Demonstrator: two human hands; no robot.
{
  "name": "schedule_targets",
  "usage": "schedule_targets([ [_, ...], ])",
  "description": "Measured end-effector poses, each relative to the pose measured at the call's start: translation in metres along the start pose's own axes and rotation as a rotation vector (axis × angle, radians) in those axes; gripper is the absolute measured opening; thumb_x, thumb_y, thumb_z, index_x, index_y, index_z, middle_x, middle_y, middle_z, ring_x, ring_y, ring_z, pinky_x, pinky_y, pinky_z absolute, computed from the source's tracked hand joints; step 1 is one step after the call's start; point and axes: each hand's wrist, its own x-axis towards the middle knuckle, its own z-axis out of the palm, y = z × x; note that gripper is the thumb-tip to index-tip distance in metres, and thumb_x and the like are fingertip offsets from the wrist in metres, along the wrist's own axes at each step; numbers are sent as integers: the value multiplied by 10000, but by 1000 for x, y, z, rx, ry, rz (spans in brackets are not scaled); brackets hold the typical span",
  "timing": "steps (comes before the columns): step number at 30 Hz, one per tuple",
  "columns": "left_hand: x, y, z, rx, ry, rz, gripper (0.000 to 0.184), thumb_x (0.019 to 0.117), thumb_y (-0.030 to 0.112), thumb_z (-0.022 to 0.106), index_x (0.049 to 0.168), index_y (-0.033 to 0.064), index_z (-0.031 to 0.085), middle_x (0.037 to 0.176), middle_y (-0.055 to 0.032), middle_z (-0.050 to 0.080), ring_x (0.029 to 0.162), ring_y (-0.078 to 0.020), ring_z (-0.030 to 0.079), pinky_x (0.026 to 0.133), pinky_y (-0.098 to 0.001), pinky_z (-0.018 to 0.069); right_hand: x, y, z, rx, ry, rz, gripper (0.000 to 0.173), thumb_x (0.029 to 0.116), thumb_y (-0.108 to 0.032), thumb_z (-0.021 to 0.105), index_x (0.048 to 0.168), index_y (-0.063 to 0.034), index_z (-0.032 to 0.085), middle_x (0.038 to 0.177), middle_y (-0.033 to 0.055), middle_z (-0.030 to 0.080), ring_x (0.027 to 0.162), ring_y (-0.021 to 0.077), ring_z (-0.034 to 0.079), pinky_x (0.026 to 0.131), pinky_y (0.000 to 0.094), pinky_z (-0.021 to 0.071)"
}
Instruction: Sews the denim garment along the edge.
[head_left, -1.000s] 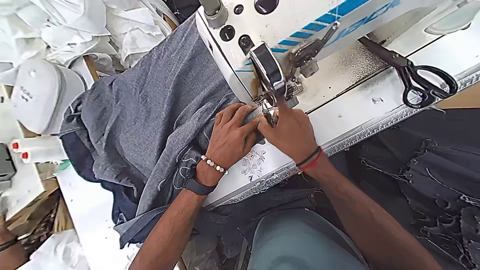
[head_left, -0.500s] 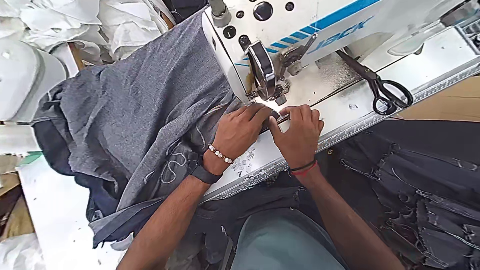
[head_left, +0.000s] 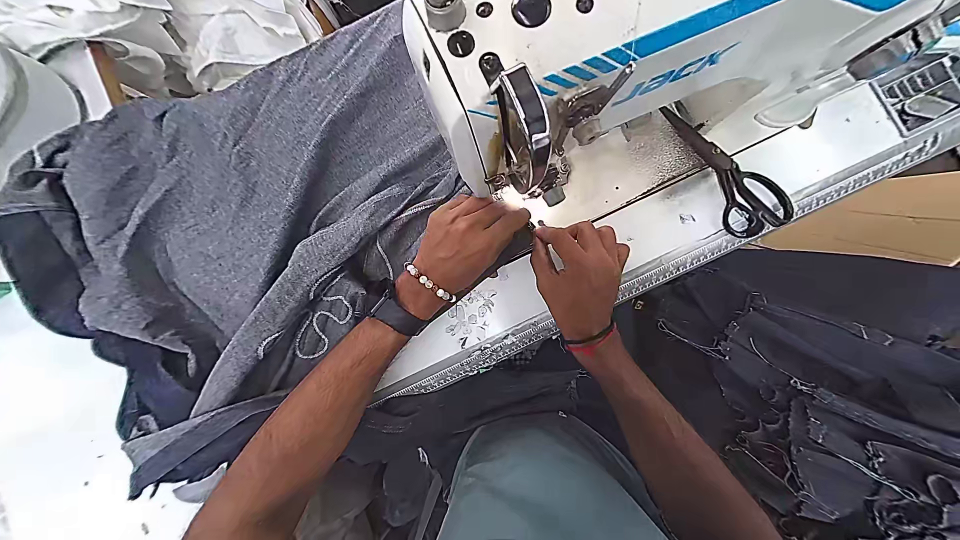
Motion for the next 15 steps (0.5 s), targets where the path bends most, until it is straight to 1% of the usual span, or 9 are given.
schedule_targets([
  [2, -2, -3, -2, -17, -56, 45, 226, 1026, 154, 579, 1175, 161, 750, 1150, -37, 744, 1085, -230, 693, 928, -402, 548, -3, 2, -1, -24, -29, -49, 214, 977, -313, 628, 1096, -257, 796, 928, 33, 640, 880, 235, 580, 757, 433, 414],
  [4, -6, -4, -5, -30, -92, 70, 270, 1027, 161, 562, 1233, 166, 737, 1221, -44, 726, 1137, -248, 668, 961, -419, 523, -5, 4, -5, 23, -41, -58, 237, 975, -280, 620, 1132, -250, 795, 947, 39, 645, 887, 233, 581, 755, 429, 421],
  [6, -10, -4, -8, -24, -116, 69, 307, 1025, 172, 556, 1285, 183, 719, 1291, -31, 702, 1189, -250, 638, 1010, -425, 487, -3, 7, -7, 113, 4, -6, 224, 968, -228, 623, 1115, -202, 791, 945, 47, 690, 879, 237, 622, 746, 427, 470],
  [8, -14, -2, -8, -10, -140, 51, 329, 1028, 184, 548, 1316, 199, 704, 1344, -19, 676, 1236, -258, 603, 1052, -437, 449, 3, 7, -8, 157, -11, 81, 223, 993, -256, 622, 1138, -181, 775, 952, 32, 709, 891, 223, 638, 761, 423, 493],
  [9, -15, -1, -8, 7, -140, 46, 333, 1027, 190, 549, 1322, 205, 702, 1353, -18, 670, 1247, -264, 592, 1056, -444, 439, 7, 5, -10, 165, -53, 122, 221, 1005, -307, 633, 1122, -191, 781, 968, 23, 716, 920, 227, 639, 785, 442, 486],
  [11, -17, 0, -7, 45, -117, 45, 340, 1012, 190, 552, 1314, 207, 708, 1328, -34, 677, 1220, -284, 589, 1033, -460, 431, 15, -2, -12, 148, -136, 179, 218, 991, -401, 663, 1046, -238, 797, 953, -7, 709, 954, 238, 614, 796, 475, 433],
  [13, -20, 1, -5, 56, -100, 25, 338, 1012, 195, 546, 1305, 207, 714, 1315, -25, 686, 1221, -275, 593, 1039, -460, 425, 19, -10, -14, 103, -192, 206, 199, 970, -435, 683, 989, -268, 790, 910, -27, 691, 959, 244, 594, 781, 491, 400],
  [15, -21, 2, -4, 63, -87, -1, 337, 1012, 202, 540, 1299, 202, 715, 1322, -11, 691, 1247, -272, 588, 1053, -460, 418, 22, -15, -11, 58, -191, 193, 175, 950, -411, 685, 939, -258, 769, 876, -24, 666, 950, 245, 575, 771, 488, 377],
])
